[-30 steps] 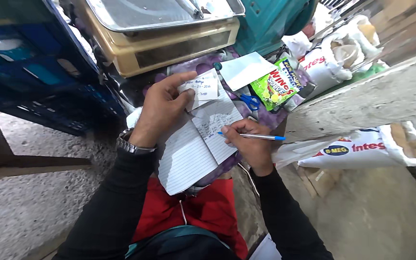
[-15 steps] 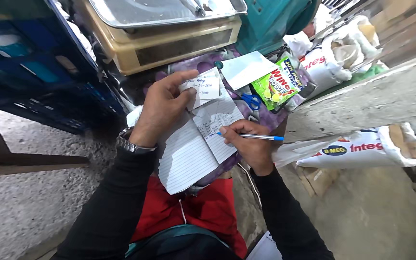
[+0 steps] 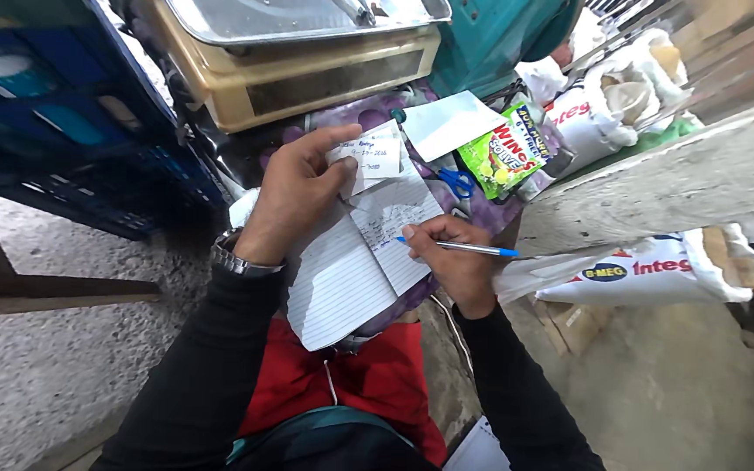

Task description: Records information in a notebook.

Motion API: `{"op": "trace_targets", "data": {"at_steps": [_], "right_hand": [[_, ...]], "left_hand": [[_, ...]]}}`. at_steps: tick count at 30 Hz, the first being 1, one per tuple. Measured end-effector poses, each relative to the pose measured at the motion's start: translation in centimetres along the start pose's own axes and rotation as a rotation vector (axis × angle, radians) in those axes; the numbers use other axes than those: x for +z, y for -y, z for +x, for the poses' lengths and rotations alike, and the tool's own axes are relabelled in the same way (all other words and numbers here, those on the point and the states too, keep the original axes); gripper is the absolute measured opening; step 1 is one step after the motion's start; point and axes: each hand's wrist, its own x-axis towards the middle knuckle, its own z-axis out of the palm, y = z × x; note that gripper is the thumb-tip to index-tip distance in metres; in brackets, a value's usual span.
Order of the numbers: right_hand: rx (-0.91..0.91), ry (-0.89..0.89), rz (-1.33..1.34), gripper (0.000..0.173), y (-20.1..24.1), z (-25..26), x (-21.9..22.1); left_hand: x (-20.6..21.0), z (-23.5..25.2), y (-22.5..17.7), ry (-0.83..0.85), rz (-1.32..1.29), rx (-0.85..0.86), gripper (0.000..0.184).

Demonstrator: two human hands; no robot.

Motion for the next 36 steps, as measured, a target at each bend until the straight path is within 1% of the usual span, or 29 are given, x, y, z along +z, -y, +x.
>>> {"op": "trace_targets", "data": {"at_steps": [9,36], "right_hand": [[-0.015,-0.009,0.014,0.01,-0.12,0.05,0.01],[0.017,-0.029,-0.012,0.012,0.04,0.31,-0.08]], "left_hand": [[-0.01,0.0,0.07,0.004,-0.014,0.009,0.036],[0.0,0.05,0.07,0.003,-0.011,0.011,0.036]]}}
